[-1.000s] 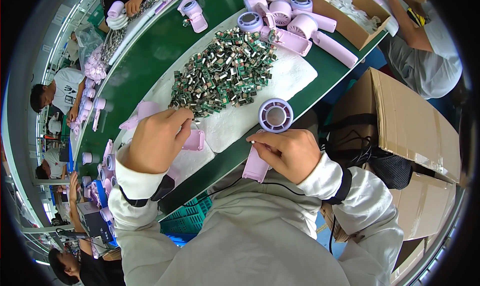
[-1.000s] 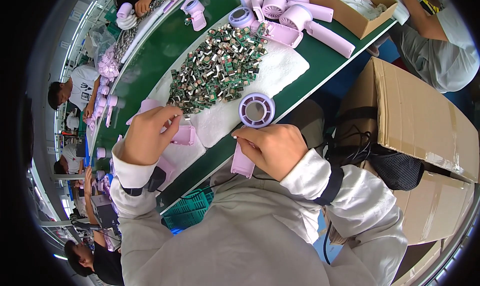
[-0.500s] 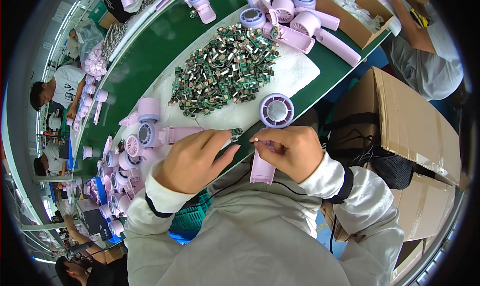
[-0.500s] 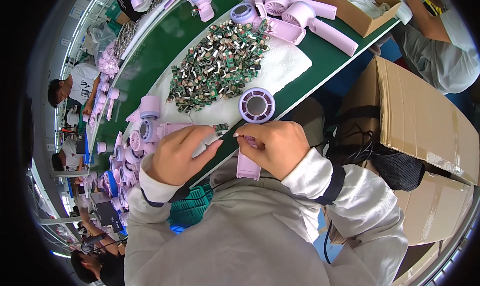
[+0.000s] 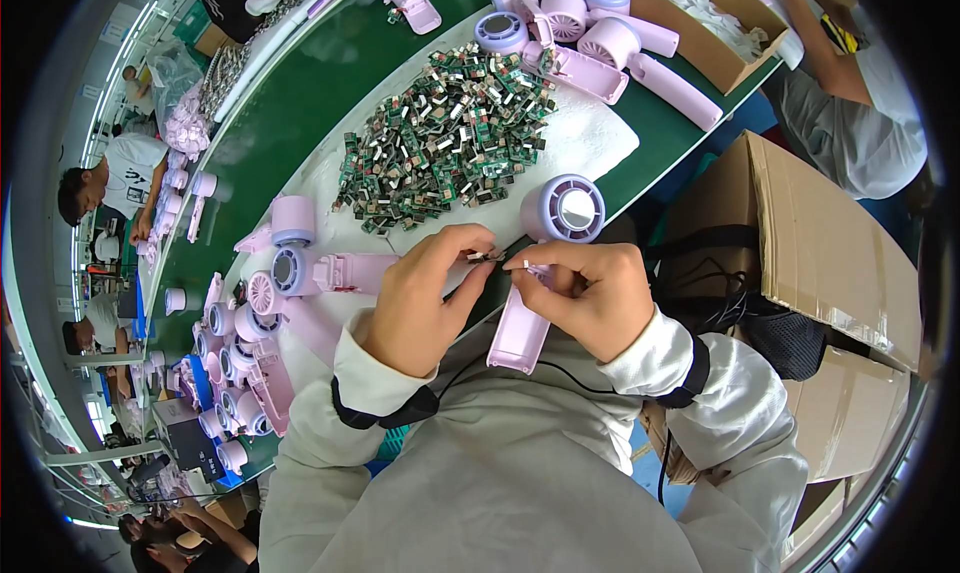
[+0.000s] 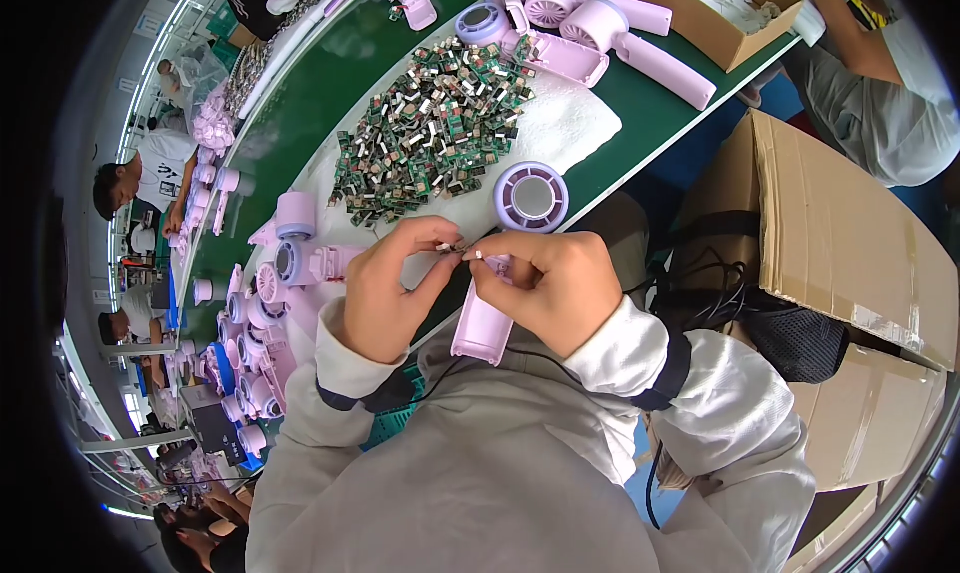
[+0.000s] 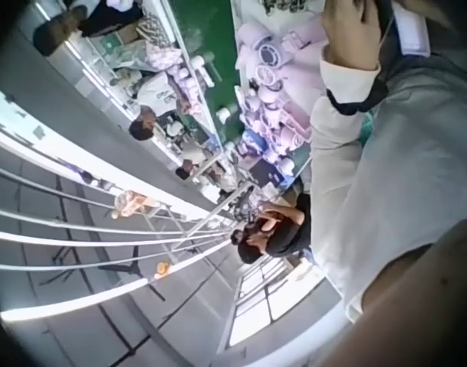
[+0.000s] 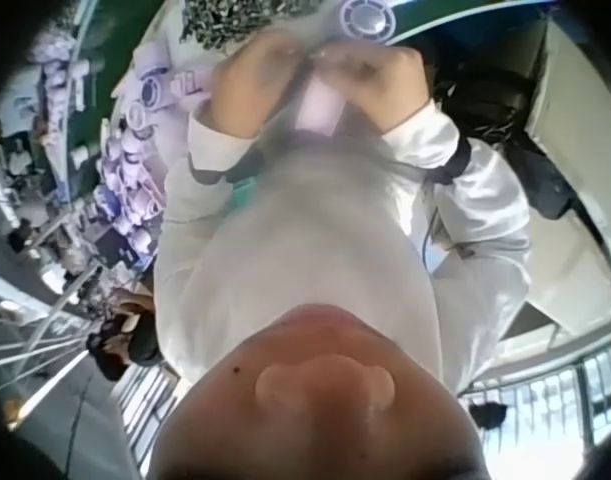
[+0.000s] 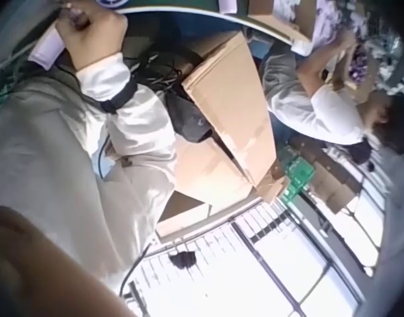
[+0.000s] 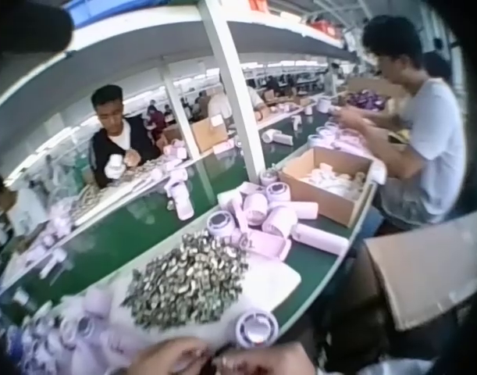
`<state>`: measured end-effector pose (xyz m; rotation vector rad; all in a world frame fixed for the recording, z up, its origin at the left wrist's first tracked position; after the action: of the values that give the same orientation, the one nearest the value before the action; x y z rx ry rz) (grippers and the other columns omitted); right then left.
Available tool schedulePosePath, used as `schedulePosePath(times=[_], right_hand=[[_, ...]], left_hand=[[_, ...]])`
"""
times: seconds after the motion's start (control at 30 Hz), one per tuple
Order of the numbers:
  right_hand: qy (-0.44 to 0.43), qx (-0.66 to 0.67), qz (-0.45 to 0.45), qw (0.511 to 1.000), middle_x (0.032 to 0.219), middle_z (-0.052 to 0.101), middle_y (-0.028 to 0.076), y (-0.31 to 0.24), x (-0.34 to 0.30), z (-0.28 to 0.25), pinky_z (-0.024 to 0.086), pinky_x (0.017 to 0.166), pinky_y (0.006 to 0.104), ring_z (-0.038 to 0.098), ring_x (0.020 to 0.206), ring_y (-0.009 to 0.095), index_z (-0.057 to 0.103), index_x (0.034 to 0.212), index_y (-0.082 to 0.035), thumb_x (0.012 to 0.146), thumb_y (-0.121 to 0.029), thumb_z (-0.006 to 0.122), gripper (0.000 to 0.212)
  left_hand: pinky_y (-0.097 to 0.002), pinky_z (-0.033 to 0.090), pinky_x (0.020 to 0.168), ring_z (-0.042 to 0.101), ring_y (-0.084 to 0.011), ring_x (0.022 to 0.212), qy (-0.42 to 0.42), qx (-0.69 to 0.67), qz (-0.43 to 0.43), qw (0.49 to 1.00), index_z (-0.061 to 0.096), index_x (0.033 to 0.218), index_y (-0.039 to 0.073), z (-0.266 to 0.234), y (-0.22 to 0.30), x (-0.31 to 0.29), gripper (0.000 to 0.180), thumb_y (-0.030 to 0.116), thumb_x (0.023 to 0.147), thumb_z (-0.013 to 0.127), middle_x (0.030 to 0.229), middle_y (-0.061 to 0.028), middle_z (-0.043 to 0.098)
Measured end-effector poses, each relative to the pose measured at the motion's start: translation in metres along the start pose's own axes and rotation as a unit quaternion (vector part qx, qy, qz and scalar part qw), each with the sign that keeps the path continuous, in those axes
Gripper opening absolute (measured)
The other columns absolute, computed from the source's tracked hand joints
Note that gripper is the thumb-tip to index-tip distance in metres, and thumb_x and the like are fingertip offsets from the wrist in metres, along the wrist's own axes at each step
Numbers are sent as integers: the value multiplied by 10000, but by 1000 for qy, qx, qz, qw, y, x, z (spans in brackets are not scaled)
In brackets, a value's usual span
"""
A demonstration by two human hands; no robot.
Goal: The person assembles a handheld fan by picking up a circuit board and a fan housing, connecting a wire to the board, and fitting the board into the housing. After pressing the components together, the person sets the assembly aside on the table.
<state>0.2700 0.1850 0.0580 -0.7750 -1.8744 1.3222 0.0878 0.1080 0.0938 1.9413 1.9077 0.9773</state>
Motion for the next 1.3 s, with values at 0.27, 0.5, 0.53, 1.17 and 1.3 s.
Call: schedulePosePath(times=[0.27,0.5,0.53,1.17,1.3], right_hand=[[-2,25,23,999,507,479,-16,2,2,0,354,479,235,408,482,34,787,995,-21,843,-40,767,155],[-17,27,35,999,514,425,-32,0,0,8,338,485,233,381,493,34,781,992,-13,852,-40,771,143],[-18,28,36,999,517,416,-34,0,0,10,335,485,233,377,495,34,779,994,-11,855,-41,772,142],[-47,28,16,998,525,453,-24,4,1,9,370,495,237,413,505,35,776,1013,-3,878,-33,760,139],[-52,25,-5,998,525,469,-23,8,1,13,381,495,240,425,496,41,781,1014,-12,873,-26,761,143]], left_hand=[[-315,568,937,706,-192,1057,11,-309,-149,939,654,1209,-48,11,-10,-26,255,-42,955,673,1168,-131,723],[-292,548,970,691,-168,1077,95,-403,-178,893,668,1228,-67,25,-5,-41,249,-28,982,652,1229,-156,706],[-290,546,967,691,-168,1078,100,-384,-179,900,671,1235,-62,25,-3,-42,258,-30,980,655,1226,-157,710],[-293,568,877,709,-214,1025,93,-217,-40,971,712,1204,-27,23,-21,-44,272,-82,941,669,1199,-170,714],[-293,570,870,702,-212,1026,47,-241,-32,969,708,1196,-31,18,-31,-46,269,-96,939,664,1208,-178,700]])
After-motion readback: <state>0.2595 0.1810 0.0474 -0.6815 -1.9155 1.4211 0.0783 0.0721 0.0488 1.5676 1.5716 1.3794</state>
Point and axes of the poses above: each hand's wrist, its own x-axis towards the middle knuckle, its own z-axis out of the palm, y = z × x, the point moved 1 cm from there along x, towards the middle knuckle
